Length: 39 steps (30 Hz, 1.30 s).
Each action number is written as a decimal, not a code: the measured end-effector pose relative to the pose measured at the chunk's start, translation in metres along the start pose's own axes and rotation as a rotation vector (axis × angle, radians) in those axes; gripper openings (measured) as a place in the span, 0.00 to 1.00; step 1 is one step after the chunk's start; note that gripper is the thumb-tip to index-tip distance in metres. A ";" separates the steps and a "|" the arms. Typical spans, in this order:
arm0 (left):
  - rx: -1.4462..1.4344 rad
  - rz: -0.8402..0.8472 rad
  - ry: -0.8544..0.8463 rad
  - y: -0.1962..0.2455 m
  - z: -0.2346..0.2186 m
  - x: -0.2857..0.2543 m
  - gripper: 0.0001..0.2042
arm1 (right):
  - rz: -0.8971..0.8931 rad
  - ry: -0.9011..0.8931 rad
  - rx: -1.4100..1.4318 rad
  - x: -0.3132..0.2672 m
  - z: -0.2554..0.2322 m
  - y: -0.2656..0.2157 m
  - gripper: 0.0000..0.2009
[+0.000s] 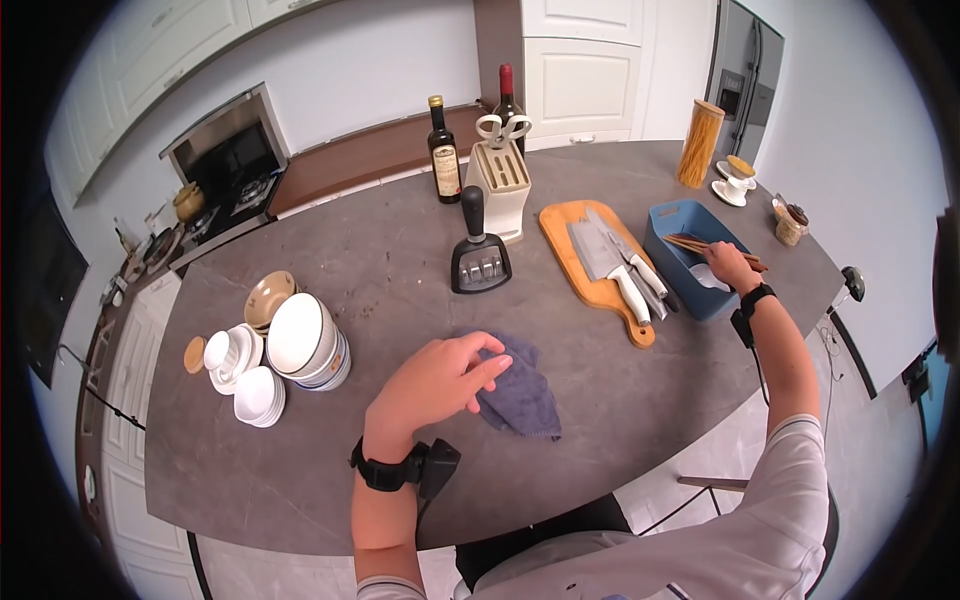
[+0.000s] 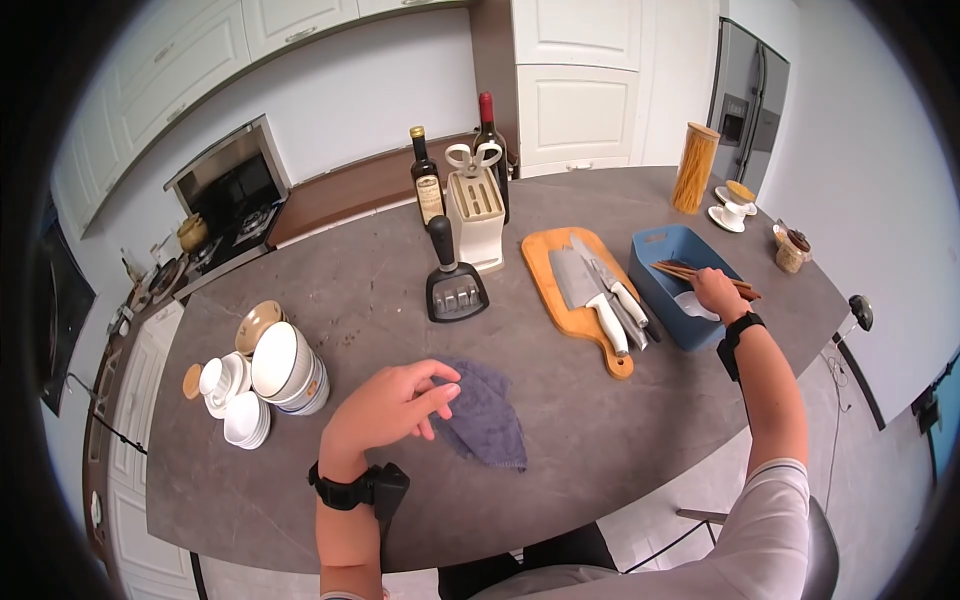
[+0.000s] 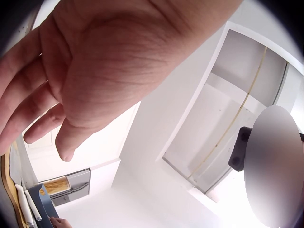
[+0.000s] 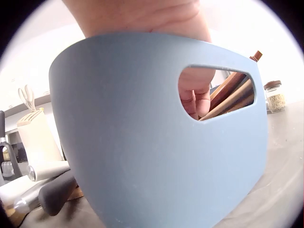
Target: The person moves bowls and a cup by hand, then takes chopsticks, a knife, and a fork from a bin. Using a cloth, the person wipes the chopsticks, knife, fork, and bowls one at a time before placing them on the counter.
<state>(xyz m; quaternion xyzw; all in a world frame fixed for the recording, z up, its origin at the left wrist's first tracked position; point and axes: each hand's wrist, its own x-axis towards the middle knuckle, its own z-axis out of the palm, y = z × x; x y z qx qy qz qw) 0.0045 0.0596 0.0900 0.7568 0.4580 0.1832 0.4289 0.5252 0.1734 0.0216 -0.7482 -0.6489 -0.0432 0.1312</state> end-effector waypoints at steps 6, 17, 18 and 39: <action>-0.003 0.040 -0.005 0.000 -0.003 0.000 0.16 | -0.073 0.038 0.034 0.003 -0.007 0.012 0.15; -0.410 0.156 0.480 -0.011 -0.040 -0.062 0.14 | -1.105 -0.134 0.336 -0.166 -0.045 -0.247 0.12; -0.447 0.177 0.580 -0.024 -0.051 -0.077 0.13 | -1.177 -0.214 0.343 -0.174 -0.038 -0.258 0.16; 0.597 -0.746 1.306 -0.252 -0.137 -0.176 0.10 | -0.195 -0.588 1.224 -0.157 0.004 -0.276 0.08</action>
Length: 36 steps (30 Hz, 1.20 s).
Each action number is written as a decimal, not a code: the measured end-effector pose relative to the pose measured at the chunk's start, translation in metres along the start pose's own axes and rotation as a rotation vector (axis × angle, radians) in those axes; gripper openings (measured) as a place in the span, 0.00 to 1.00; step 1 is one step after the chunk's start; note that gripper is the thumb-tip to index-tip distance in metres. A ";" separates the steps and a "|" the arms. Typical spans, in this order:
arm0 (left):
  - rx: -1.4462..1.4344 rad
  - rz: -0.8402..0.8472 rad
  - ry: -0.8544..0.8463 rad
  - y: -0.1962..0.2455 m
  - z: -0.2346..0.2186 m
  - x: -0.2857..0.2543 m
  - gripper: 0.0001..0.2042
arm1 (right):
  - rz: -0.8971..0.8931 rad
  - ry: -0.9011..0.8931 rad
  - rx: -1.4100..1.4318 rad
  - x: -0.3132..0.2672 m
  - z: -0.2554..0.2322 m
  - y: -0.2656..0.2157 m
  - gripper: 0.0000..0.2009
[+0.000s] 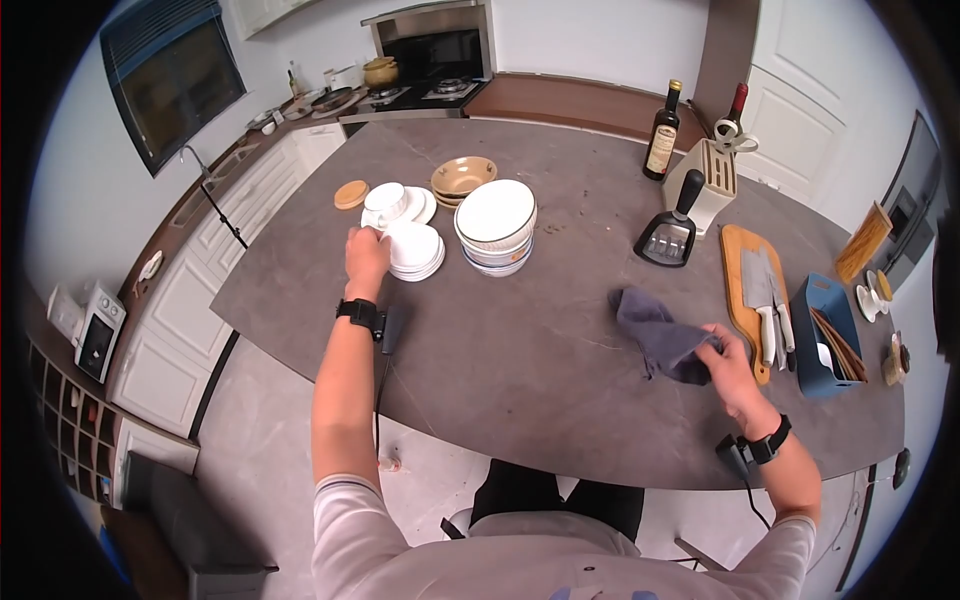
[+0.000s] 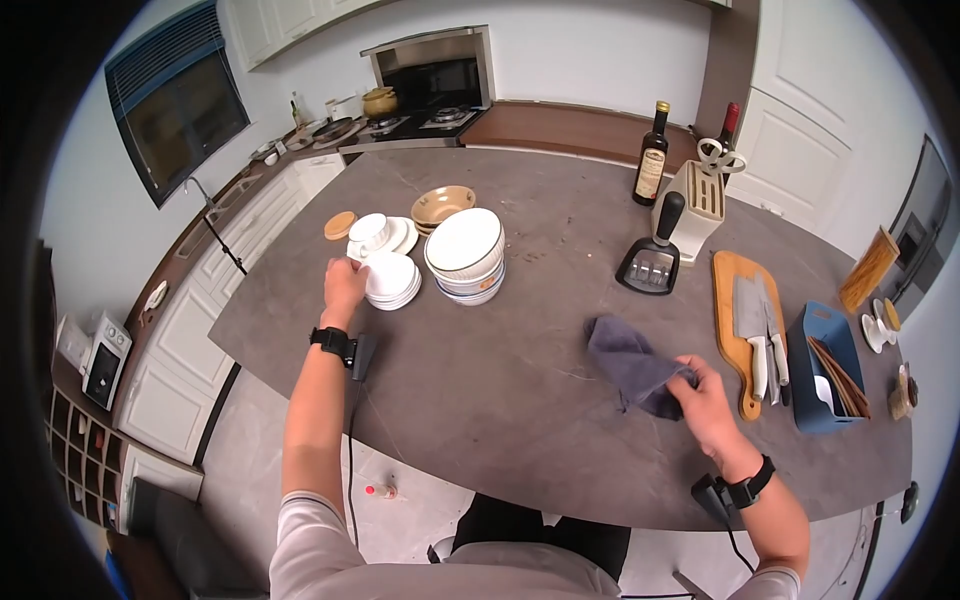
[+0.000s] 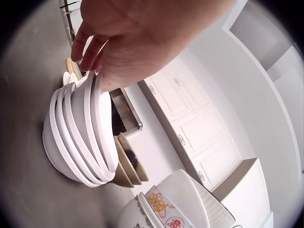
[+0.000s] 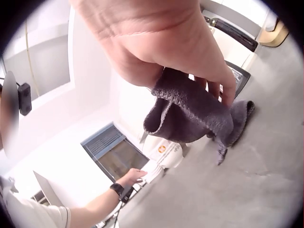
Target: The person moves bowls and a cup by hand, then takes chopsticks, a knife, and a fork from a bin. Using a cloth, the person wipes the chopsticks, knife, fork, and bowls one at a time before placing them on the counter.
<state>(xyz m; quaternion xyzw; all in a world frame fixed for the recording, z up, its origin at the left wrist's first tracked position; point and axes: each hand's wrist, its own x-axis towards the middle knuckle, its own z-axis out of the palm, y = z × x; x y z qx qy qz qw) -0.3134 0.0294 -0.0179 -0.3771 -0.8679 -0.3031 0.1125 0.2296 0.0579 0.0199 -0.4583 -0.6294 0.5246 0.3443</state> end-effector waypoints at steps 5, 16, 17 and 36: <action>-0.007 0.023 0.053 0.016 -0.021 -0.003 0.08 | 0.138 0.057 0.305 0.003 -0.002 -0.024 0.06; 0.081 -0.046 -0.068 0.018 -0.014 -0.003 0.11 | 0.222 0.011 0.427 0.003 -0.008 -0.013 0.07; 0.074 -0.061 -0.062 0.018 -0.014 -0.003 0.11 | 0.219 0.016 0.441 0.003 -0.009 -0.013 0.07; -0.751 0.293 -1.390 0.182 -0.044 -0.161 0.15 | 0.220 -0.079 0.681 0.048 -0.034 -0.084 0.17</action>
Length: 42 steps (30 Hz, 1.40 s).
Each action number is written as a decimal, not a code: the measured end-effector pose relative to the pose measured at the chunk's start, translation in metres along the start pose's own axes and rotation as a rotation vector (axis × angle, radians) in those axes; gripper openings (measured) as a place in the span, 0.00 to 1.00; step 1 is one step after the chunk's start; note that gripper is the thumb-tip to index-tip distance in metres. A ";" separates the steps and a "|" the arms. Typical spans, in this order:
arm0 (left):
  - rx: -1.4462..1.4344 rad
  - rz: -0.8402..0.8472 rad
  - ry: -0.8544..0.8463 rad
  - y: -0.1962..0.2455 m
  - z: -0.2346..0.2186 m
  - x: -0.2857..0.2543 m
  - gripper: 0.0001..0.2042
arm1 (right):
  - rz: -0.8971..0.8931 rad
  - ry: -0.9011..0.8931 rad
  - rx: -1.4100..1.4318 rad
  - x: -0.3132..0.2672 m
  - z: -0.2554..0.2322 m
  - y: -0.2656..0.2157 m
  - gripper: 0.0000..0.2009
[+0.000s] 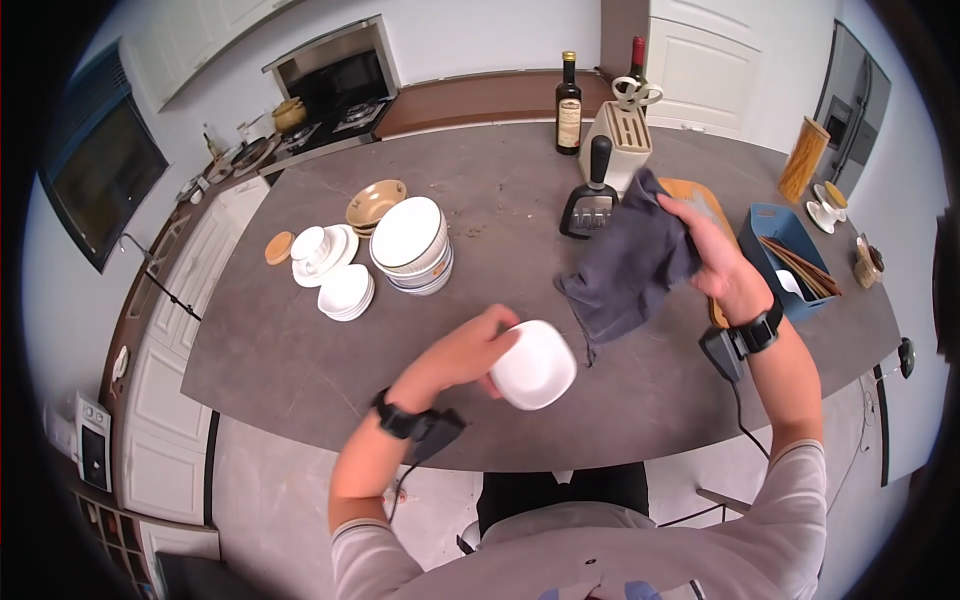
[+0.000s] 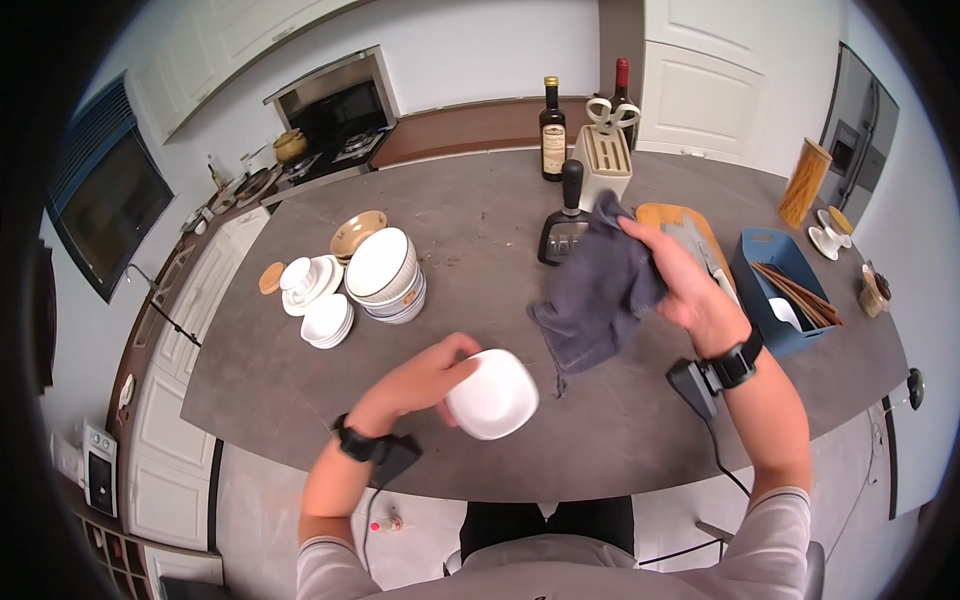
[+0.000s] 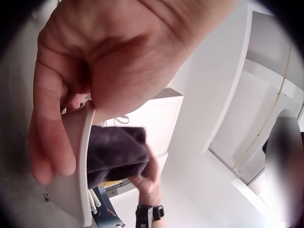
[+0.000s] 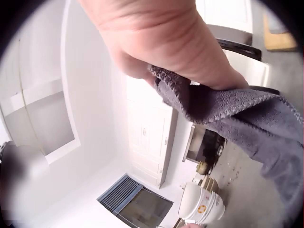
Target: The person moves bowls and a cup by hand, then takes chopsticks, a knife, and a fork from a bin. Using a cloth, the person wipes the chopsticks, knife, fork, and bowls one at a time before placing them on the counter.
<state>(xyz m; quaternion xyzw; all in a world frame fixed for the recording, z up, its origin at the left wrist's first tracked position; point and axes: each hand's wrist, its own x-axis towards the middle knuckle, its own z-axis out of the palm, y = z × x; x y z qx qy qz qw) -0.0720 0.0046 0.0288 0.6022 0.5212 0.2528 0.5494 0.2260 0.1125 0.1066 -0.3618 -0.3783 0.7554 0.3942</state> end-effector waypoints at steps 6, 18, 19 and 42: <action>-0.186 0.014 -0.033 0.036 0.014 0.075 0.15 | -0.510 -0.365 -1.178 -0.041 0.050 0.006 0.16; -0.152 0.290 0.164 0.052 0.005 0.098 0.14 | -0.400 0.105 -1.039 0.018 0.012 0.047 0.31; -0.144 0.298 0.166 0.051 0.003 0.098 0.14 | -0.412 0.106 -1.037 0.026 0.011 0.050 0.31; 0.328 0.698 0.872 0.053 0.040 0.112 0.14 | -0.738 0.292 -0.357 0.081 0.023 0.081 0.11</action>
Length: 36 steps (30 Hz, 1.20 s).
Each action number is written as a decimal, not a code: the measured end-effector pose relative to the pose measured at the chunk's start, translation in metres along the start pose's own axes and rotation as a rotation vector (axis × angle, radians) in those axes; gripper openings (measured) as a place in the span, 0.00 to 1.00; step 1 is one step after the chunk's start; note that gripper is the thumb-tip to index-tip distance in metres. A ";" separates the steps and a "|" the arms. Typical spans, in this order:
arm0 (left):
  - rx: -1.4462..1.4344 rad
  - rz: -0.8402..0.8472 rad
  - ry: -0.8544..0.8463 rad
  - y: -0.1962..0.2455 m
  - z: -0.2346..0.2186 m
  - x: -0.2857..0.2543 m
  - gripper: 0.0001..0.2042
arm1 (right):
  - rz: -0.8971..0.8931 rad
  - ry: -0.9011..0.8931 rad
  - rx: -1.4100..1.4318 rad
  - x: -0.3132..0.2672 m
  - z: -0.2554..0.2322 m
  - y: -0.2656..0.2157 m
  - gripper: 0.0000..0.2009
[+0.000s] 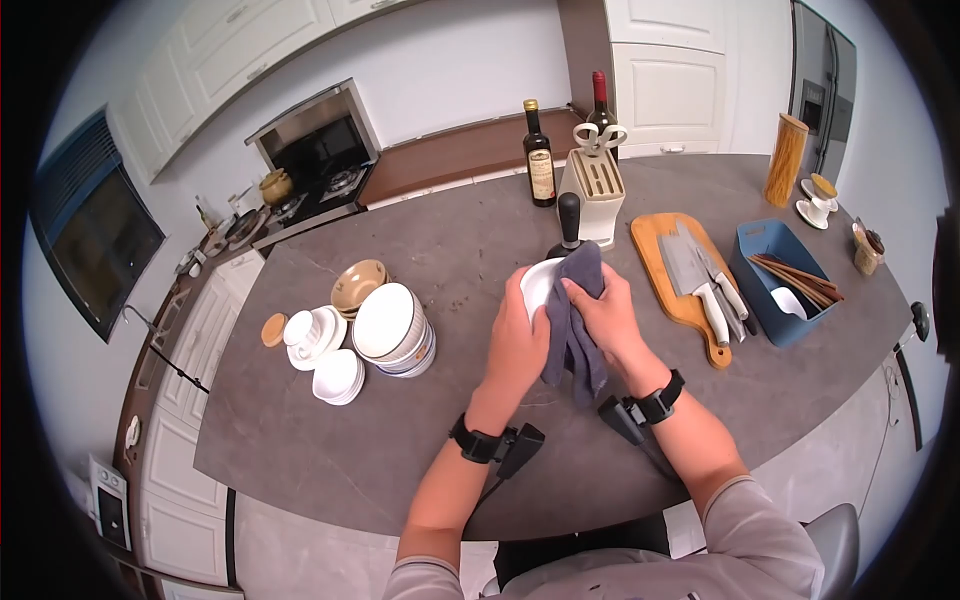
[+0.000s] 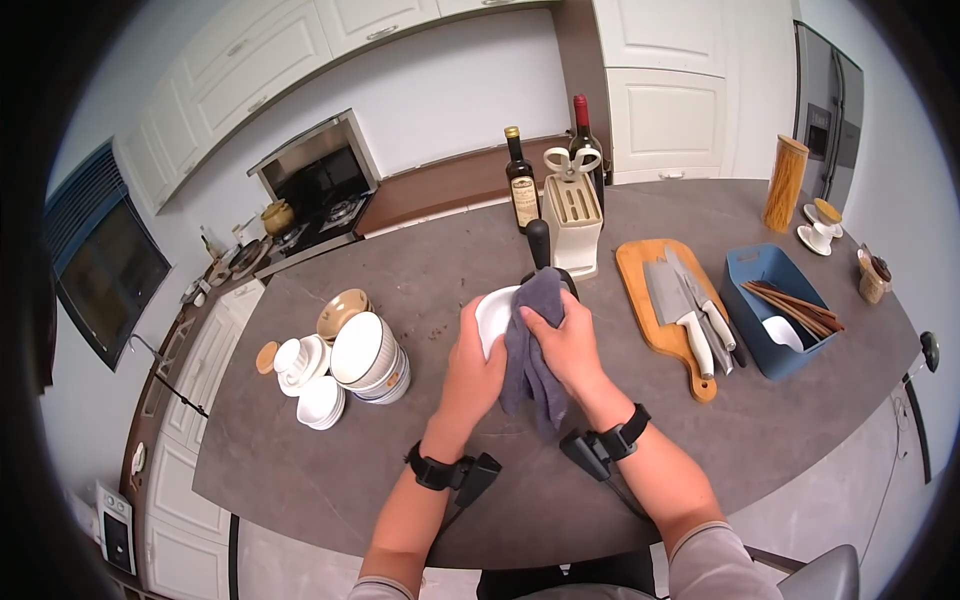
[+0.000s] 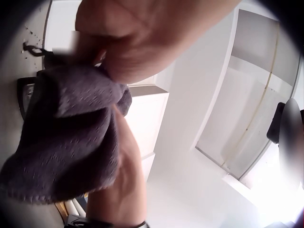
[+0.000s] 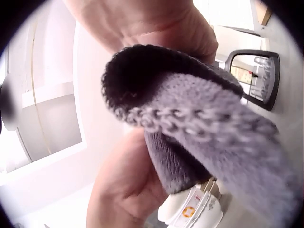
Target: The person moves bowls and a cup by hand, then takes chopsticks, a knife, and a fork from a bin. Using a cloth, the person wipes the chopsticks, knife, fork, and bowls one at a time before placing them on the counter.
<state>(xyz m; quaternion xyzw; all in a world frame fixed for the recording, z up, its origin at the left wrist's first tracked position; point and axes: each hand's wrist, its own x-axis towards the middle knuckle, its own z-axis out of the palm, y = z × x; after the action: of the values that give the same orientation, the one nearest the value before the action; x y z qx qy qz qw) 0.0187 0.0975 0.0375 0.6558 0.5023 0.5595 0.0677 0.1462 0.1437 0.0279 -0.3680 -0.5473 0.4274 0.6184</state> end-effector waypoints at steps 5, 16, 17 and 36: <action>0.041 -0.111 -0.372 -0.004 -0.029 0.011 0.13 | -0.221 -0.282 -0.403 -0.003 -0.015 -0.030 0.13; -0.058 -0.098 0.157 0.005 -0.006 0.001 0.14 | -0.282 0.102 -0.085 -0.023 0.024 -0.015 0.12; -0.058 -0.096 0.156 0.004 0.002 -0.002 0.14 | -0.254 0.252 0.095 -0.026 0.031 -0.010 0.11; -0.106 -0.190 0.083 0.020 0.005 -0.006 0.17 | 0.100 0.261 0.408 -0.029 0.027 -0.029 0.10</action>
<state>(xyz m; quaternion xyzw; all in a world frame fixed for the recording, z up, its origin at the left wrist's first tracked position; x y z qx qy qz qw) 0.0352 0.0851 0.0448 0.5770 0.5343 0.6029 0.1342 0.1222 0.1057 0.0476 -0.3141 -0.3465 0.5080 0.7233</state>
